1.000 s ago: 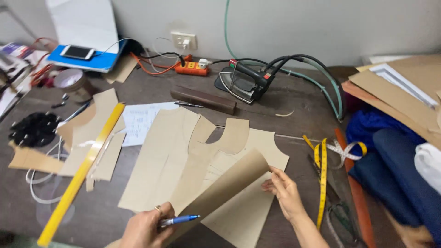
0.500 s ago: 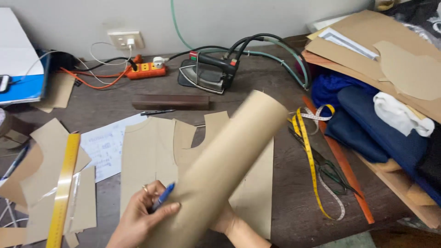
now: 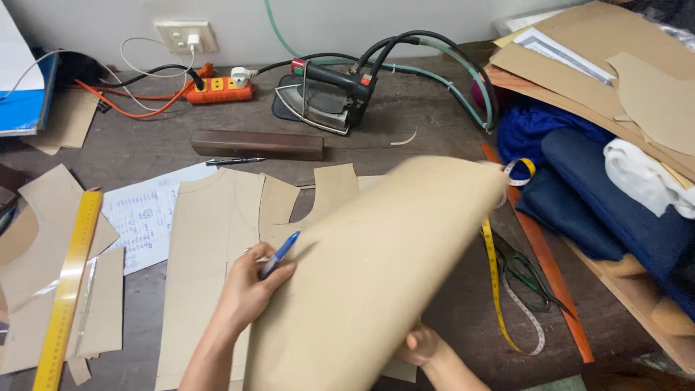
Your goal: The person marks lines on a paper pattern piece using a blue pen and a yellow ruler. They then retrieve a large roll of brown paper, unroll it, and place it on the table. Finally, they arrange several cut pattern pieces on the brown paper.
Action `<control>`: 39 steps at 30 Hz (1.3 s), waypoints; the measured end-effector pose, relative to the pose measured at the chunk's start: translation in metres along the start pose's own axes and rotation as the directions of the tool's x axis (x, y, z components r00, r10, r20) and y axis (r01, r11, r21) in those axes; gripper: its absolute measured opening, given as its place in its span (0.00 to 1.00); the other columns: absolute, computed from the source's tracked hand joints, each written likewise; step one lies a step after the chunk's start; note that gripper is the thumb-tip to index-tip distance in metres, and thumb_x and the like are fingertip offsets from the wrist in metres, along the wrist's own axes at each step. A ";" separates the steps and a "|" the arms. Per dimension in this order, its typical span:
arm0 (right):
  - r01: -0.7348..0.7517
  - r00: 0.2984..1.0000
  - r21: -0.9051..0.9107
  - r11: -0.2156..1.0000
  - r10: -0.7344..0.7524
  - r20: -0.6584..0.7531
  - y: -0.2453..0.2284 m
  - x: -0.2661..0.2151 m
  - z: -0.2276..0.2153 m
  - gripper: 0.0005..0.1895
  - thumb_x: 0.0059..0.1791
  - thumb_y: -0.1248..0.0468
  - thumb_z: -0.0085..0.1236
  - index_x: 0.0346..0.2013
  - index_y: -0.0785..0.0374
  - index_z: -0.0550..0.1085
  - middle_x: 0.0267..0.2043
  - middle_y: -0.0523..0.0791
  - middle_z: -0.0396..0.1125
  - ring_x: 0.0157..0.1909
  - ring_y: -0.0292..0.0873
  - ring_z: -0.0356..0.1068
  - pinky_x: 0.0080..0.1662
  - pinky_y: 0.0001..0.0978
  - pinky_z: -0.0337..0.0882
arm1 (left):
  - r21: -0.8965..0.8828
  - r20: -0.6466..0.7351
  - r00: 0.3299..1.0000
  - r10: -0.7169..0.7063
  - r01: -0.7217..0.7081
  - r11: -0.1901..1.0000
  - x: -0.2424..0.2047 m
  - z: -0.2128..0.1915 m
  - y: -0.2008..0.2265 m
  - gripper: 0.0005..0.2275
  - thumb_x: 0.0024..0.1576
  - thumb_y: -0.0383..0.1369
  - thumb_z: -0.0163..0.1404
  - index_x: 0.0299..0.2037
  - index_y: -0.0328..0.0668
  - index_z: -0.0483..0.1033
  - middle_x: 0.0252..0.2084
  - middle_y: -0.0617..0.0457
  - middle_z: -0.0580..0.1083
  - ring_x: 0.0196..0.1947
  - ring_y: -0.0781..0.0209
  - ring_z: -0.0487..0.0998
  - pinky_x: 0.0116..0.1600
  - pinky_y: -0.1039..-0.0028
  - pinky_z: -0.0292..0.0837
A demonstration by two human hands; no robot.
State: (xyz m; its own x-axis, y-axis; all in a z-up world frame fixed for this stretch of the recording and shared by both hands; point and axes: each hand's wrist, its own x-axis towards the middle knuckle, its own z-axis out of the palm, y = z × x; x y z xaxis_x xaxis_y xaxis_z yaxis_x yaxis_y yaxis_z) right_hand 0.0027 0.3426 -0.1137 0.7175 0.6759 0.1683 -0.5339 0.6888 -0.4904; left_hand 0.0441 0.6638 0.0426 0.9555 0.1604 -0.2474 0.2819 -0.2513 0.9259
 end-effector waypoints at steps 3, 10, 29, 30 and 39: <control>-0.133 0.989 -0.179 0.975 0.143 0.043 -0.029 -0.008 0.011 0.37 0.47 0.49 0.68 0.61 0.65 0.62 0.63 0.51 0.60 0.65 0.53 0.59 0.64 0.54 0.60 | 0.065 0.059 0.998 -0.024 0.020 0.998 0.023 0.016 -0.009 0.15 0.51 0.36 0.58 0.24 0.48 0.61 0.16 0.59 0.57 0.20 0.69 0.53 0.28 0.75 0.47; -0.081 0.529 -0.012 0.997 0.033 -0.848 -0.037 -0.029 0.017 0.40 0.35 0.76 0.49 0.63 0.66 0.58 0.62 0.59 0.60 0.62 0.59 0.57 0.62 0.55 0.55 | 0.212 0.025 0.998 -0.052 0.045 0.976 0.039 0.039 -0.029 0.15 0.55 0.43 0.52 0.23 0.47 0.62 0.17 0.58 0.60 0.21 0.64 0.59 0.30 0.72 0.52; -0.093 0.063 0.030 0.995 0.036 -0.997 -0.069 0.006 0.058 0.24 0.47 0.66 0.42 0.59 0.54 0.62 0.59 0.44 0.61 0.58 0.45 0.59 0.63 0.40 0.57 | 0.462 -0.490 0.868 -0.083 0.339 0.819 0.014 -0.042 -0.152 0.15 0.57 0.29 0.38 0.54 0.44 0.70 0.48 0.42 0.70 0.51 0.41 0.68 0.52 0.53 0.65; -0.096 0.065 0.033 0.995 0.040 -0.997 -0.071 0.010 0.066 0.24 0.47 0.66 0.42 0.59 0.54 0.62 0.59 0.44 0.61 0.58 0.45 0.59 0.63 0.40 0.57 | 0.461 -0.494 0.865 -0.085 0.343 0.818 0.013 -0.041 -0.152 0.15 0.57 0.29 0.38 0.54 0.44 0.70 0.48 0.42 0.70 0.51 0.41 0.68 0.52 0.53 0.65; -0.174 0.008 -0.019 0.985 -0.018 -1.000 -0.063 -0.008 0.031 0.23 0.46 0.66 0.48 0.57 0.61 0.65 0.52 0.52 0.64 0.51 0.54 0.63 0.56 0.48 0.63 | 0.329 -0.708 0.662 -0.244 0.616 0.715 0.012 -0.082 -0.132 0.22 0.56 0.41 0.47 0.59 0.39 0.66 0.53 0.34 0.63 0.42 0.32 0.76 0.49 0.44 0.68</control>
State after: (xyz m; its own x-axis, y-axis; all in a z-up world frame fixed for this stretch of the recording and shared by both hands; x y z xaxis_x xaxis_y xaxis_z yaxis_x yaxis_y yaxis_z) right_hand 0.0164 0.3022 -0.0576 0.4625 -0.2689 -0.8449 -0.6419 0.5558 -0.5282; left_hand 0.0109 0.7771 -0.0589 0.5030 0.8436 -0.1882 0.8189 -0.3954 0.4161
